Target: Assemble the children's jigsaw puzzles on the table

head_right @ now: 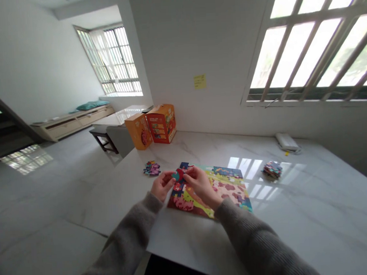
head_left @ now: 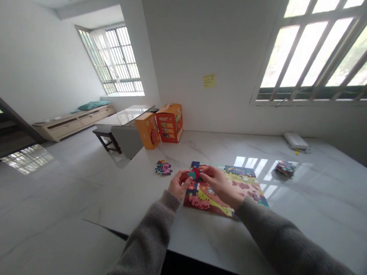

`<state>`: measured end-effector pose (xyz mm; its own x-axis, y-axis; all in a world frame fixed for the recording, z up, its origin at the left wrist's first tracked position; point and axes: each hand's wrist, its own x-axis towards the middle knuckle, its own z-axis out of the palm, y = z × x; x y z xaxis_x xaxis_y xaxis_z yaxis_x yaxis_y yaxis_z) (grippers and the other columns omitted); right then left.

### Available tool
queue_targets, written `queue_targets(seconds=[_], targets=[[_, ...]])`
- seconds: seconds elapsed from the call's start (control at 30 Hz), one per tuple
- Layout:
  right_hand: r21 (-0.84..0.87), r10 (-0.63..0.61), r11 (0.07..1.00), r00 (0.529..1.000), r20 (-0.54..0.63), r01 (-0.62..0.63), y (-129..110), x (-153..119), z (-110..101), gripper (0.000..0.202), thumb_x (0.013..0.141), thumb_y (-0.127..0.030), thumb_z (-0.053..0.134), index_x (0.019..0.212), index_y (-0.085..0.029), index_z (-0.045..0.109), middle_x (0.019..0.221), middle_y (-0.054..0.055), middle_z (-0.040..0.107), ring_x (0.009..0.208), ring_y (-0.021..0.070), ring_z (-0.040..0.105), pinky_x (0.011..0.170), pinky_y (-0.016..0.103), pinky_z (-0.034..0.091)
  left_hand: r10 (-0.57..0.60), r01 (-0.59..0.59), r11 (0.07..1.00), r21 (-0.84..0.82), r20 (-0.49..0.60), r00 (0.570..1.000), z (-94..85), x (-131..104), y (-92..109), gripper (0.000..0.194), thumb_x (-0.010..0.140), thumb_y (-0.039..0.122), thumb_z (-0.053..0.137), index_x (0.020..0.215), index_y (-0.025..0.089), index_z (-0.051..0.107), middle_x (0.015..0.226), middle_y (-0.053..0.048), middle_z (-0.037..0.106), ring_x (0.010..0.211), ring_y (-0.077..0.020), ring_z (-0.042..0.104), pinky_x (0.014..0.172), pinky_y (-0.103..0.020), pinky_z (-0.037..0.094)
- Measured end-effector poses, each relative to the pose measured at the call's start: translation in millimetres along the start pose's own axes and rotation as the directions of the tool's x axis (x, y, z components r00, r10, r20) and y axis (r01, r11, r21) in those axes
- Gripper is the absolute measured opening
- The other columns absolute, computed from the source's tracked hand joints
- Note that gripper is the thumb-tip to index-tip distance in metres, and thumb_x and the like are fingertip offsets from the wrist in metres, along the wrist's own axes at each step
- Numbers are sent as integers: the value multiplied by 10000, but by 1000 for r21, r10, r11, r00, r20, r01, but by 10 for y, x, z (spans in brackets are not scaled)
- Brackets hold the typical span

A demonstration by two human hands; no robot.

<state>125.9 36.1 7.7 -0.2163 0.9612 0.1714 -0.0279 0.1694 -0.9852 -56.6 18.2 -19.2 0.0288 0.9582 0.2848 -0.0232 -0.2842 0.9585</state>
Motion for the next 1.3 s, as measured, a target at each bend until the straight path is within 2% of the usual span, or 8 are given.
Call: queue_targets(seconds=[0.1, 0.2, 0.37, 0.5, 0.63, 0.77, 1.0, 1.3], targets=[[-128, -46, 991, 999, 21, 48, 25, -205, 36, 286, 847, -460, 679, 783, -207, 562, 709, 19, 683, 646, 160, 646, 589, 274, 519, -30, 19, 993, -113, -93, 995, 59, 5, 26, 516, 719, 553, 774, 1007, 145, 647, 700, -17, 682, 612, -130, 633, 582, -238, 523], [-332, -184, 923, 981, 57, 193, 37, -351, -24, 173, 891, -382, 637, 902, -215, 591, 816, 34, 699, 741, 183, 665, 695, 328, 553, -48, 26, 990, -138, -158, 986, 92, 11, 39, 500, 662, 539, 818, 926, 143, 664, 637, 3, 659, 555, -113, 606, 538, -224, 508], [-530, -485, 688, 858, 170, 495, -19, -468, -196, 281, 912, -254, 622, 1185, -262, 560, 1302, 111, 598, 1199, 261, 592, 964, 449, 528, -72, 51, 988, -149, -136, 988, 135, -22, 40, 498, 624, 537, 844, 873, 139, 678, 614, 7, 661, 550, -119, 615, 546, -236, 526], [-538, -529, 588, 790, 309, 604, -59, -511, -224, 339, 935, -181, 572, 1259, -274, 533, 1288, 99, 609, 1263, 251, 552, 1038, 466, 491, -97, 85, 981, -172, -67, 993, 178, -76, 50, 482, 609, 524, 866, 832, 141, 675, 701, -32, 729, 618, -143, 670, 618, -257, 553], [-565, -534, 520, 761, 369, 640, -16, -528, -206, 377, 911, -207, 612, 1277, -260, 534, 1314, 119, 588, 1246, 266, 552, 1031, 475, 489, -128, 119, 974, -194, -33, 991, 199, -113, 64, 483, 608, 541, 865, 781, 144, 653, 718, -46, 749, 639, -156, 689, 648, -270, 562], [-596, -526, 497, 765, 371, 631, 9, -525, -232, 399, 912, -145, 567, 1290, -269, 533, 1313, 110, 600, 1240, 267, 554, 1031, 486, 482, -161, 156, 968, -198, -12, 987, 197, -122, 56, 490, 601, 543, 870, 763, 142, 640, 714, -52, 752, 626, -160, 691, 639, -273, 561], [-608, -520, 522, 788, 330, 599, -32, -535, -285, 438, 917, -150, 587, 1330, -262, 489, 1323, 108, 603, 1236, 263, 557, 1017, 470, 493, -165, 162, 969, -188, 1, 986, 188, -116, 29, 504, 610, 545, 866, 801, 140, 635, 672, -44, 745, 590, -152, 689, 618, -262, 568], [-614, -544, 541, 796, 266, 575, 26, -526, -326, 531, 919, -189, 615, 1418, -281, 455, 1322, 102, 618, 1226, 280, 576, 1012, 495, 506, -116, 123, 975, -187, 50, 992, 185, -139, 96, 515, 717, 545, 792, 967, 123, 637, 780, -84, 771, 684, -200, 734, 698, -322, 613]])
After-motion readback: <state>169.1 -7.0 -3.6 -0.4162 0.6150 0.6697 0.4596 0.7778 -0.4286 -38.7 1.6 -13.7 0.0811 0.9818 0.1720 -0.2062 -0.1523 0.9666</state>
